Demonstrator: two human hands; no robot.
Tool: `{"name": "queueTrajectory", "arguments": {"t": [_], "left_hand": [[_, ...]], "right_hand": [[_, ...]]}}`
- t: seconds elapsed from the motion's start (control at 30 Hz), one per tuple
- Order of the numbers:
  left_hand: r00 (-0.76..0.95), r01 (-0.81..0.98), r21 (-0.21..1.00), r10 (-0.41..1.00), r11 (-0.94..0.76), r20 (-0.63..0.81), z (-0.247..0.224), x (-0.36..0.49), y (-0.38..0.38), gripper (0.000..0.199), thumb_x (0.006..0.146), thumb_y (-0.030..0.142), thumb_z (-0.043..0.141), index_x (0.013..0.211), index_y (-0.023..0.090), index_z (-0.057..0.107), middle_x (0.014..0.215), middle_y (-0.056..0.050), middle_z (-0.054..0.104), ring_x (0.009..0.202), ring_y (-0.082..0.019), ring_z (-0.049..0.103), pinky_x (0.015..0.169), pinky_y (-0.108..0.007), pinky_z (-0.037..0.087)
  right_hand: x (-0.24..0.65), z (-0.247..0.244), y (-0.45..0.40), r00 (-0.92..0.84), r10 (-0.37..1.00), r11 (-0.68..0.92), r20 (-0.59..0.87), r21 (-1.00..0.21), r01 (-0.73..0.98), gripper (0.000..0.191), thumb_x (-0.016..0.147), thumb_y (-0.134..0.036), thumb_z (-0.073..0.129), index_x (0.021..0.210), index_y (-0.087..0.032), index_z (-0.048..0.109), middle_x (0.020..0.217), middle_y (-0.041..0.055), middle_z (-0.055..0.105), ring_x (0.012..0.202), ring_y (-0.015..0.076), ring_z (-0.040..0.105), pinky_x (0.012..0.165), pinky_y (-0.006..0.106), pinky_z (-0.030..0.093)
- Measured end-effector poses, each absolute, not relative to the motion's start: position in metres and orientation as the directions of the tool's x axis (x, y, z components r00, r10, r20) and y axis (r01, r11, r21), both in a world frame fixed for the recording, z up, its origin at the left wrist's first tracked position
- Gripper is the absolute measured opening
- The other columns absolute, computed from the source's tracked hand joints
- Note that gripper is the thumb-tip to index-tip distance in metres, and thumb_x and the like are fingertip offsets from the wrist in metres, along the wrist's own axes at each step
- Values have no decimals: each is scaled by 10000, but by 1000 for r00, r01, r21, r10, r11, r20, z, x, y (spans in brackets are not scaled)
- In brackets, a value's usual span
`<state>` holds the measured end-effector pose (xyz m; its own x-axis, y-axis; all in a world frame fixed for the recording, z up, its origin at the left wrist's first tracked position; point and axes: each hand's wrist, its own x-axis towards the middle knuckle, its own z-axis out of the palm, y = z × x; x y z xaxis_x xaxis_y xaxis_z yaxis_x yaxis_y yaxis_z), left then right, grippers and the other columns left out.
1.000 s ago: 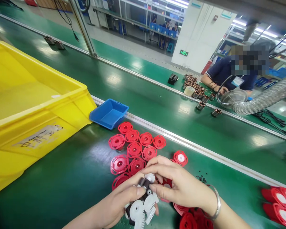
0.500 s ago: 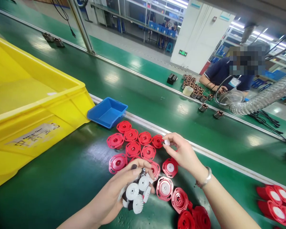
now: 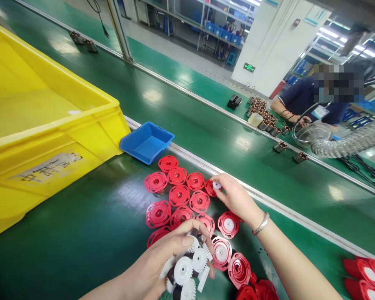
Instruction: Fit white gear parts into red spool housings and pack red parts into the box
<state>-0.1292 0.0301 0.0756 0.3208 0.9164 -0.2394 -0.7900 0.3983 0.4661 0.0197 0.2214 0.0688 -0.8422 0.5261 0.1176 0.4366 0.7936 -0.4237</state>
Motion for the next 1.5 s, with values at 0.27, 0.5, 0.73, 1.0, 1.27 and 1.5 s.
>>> {"name": "queueTrajectory", "arguments": {"t": [0.27, 0.5, 0.73, 1.0, 1.27, 1.5], "left_hand": [[346, -743, 497, 893, 448, -287, 78, -128, 31, 348, 832, 480, 649, 922, 162, 537, 963, -92, 672, 782, -212, 686, 709, -298, 477], [337, -716, 541, 897, 442, -286, 76, -127, 28, 353, 844, 490, 643, 949, 166, 549, 910, -73, 658, 788, -200, 671, 705, -285, 466], [337, -691, 571, 896, 443, -288, 75, -129, 28, 346, 861, 492, 631, 971, 175, 548, 982, -79, 658, 826, -216, 687, 715, -291, 472], [369, -663, 635, 911, 398, -186, 62, -130, 30, 356, 898, 521, 595, 990, 178, 572, 962, -79, 666, 862, -218, 681, 739, -294, 465], [251, -754, 553, 933, 354, -257, 73, -131, 31, 356, 883, 500, 595, 1045, 185, 555, 967, -65, 638, 852, -236, 675, 761, -337, 485], [237, -715, 573, 910, 400, -340, 74, -131, 30, 394, 831, 496, 645, 1079, 195, 582, 955, -48, 640, 847, -240, 664, 764, -345, 475]], "right_hand": [[27, 75, 218, -835, 523, 824, 168, -348, 446, 374, 966, -330, 553, 1315, -224, 468, 1216, 130, 599, 1103, 269, 587, 950, 488, 517], [33, 62, 208, -837, 516, 826, 182, -365, 430, 348, 955, -310, 594, 1262, -225, 455, 1339, 139, 516, 1262, 276, 516, 1063, 533, 457], [30, 57, 208, -786, 593, 764, 177, -431, 480, 268, 921, -318, 637, 1082, -223, 446, 1275, 150, 521, 1184, 273, 568, 975, 516, 525], [29, 62, 207, -808, 574, 778, 132, -397, 488, 209, 909, -278, 640, 1029, -209, 484, 1321, 165, 531, 1233, 287, 554, 1006, 518, 511], [39, 68, 206, -854, 517, 835, 53, -251, 490, 476, 919, -262, 604, 1371, -221, 459, 1270, 138, 569, 1144, 284, 608, 998, 504, 523], [55, 122, 171, -881, 472, 774, 7, -481, 411, 426, 955, -315, 585, 1369, -276, 493, 1376, 110, 537, 1280, 264, 521, 1089, 457, 451]]}}
